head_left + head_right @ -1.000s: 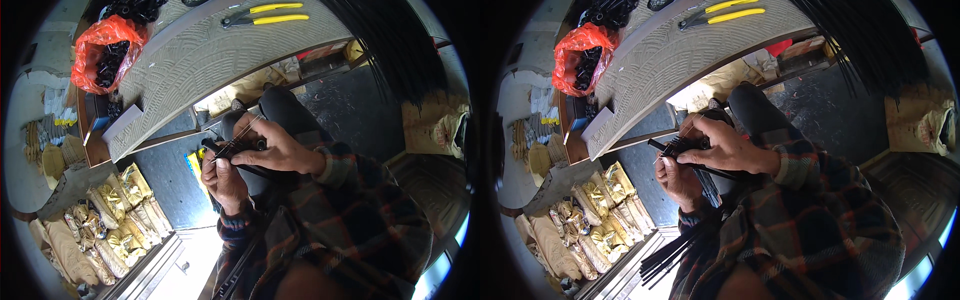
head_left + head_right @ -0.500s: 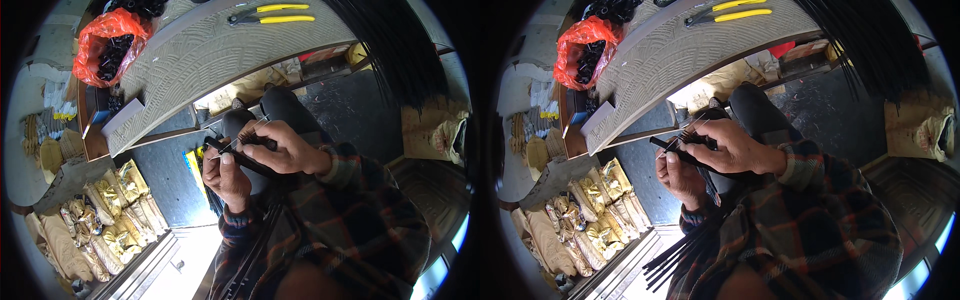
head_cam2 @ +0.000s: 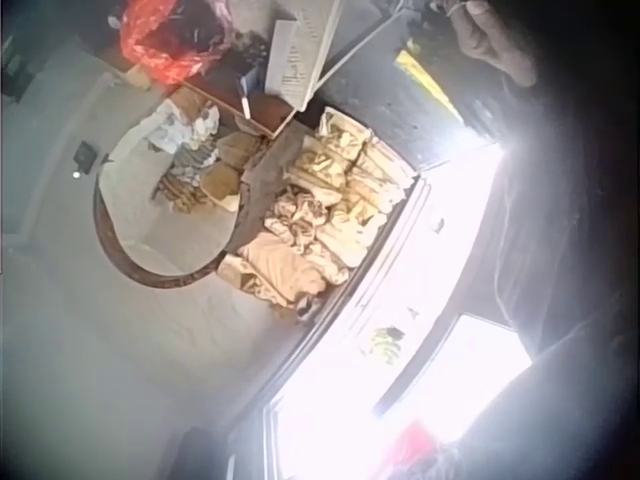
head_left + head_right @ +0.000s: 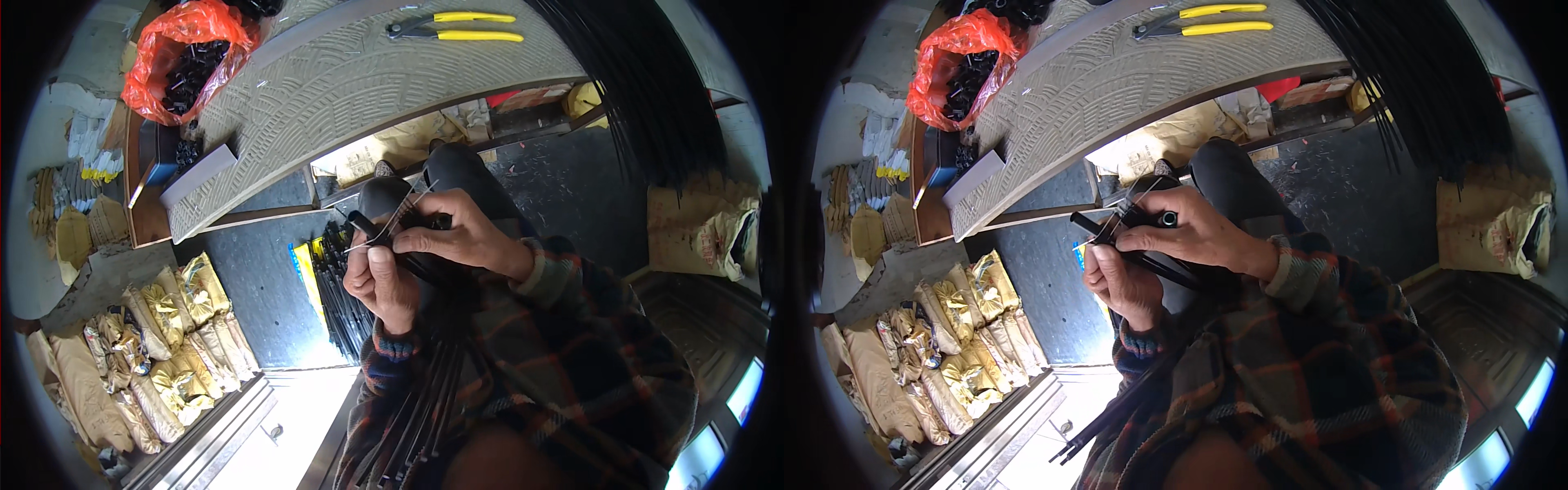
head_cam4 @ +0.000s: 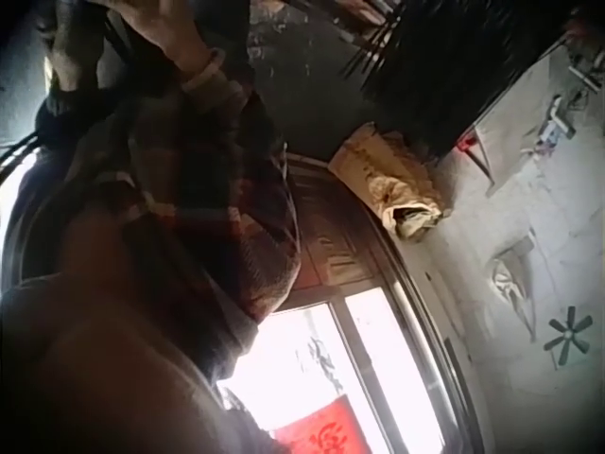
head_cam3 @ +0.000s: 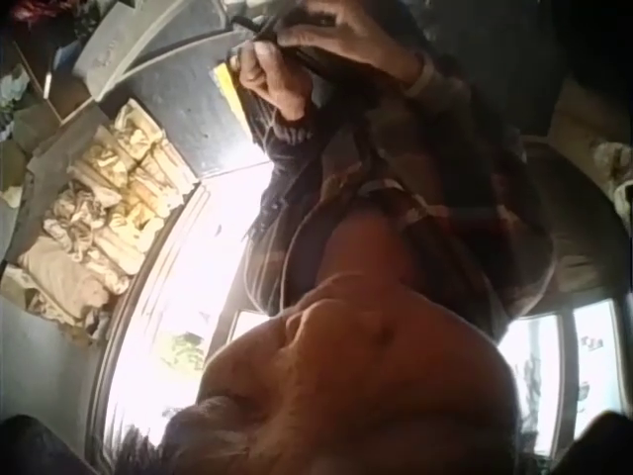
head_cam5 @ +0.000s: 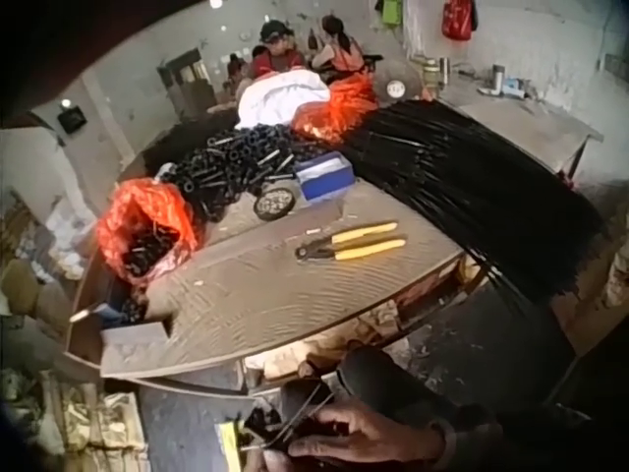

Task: The recorder is assembling bundles of black cables, attaching small connectors, and using pliers to secure components.

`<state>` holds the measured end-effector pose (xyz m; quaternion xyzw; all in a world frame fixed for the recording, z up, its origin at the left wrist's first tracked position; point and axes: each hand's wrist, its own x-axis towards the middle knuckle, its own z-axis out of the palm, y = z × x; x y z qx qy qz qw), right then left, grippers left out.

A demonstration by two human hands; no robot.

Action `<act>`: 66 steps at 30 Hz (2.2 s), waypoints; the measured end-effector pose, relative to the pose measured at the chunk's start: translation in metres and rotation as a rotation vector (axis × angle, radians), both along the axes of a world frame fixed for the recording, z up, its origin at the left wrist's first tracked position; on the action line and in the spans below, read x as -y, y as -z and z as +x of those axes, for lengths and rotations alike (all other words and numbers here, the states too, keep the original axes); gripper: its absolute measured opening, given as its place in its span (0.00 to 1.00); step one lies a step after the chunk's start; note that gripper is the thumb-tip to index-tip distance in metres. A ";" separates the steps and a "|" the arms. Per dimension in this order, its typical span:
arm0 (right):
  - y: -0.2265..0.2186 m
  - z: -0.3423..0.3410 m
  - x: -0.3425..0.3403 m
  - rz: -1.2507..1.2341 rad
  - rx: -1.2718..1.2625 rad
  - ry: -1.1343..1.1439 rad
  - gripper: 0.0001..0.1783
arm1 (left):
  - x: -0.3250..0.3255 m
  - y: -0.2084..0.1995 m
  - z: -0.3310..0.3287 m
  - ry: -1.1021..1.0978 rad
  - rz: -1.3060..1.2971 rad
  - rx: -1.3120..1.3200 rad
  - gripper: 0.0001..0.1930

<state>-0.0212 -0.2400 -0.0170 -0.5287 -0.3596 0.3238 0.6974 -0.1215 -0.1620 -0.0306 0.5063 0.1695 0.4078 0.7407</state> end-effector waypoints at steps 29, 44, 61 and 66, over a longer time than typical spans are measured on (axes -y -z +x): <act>-0.085 0.064 -0.050 -0.260 0.512 -0.371 0.25 | -0.006 -0.015 0.008 0.212 -0.467 0.159 0.14; -0.081 0.070 -0.051 -0.095 0.642 -0.425 0.26 | -0.004 -0.019 0.008 0.171 -0.464 0.171 0.16; -0.075 0.030 -0.019 -0.159 1.261 0.281 0.42 | -0.007 -0.006 -0.004 0.076 -0.391 0.116 0.12; -0.010 -0.010 -0.016 0.010 0.239 0.307 0.47 | -0.005 -0.014 -0.004 0.120 -0.440 0.074 0.13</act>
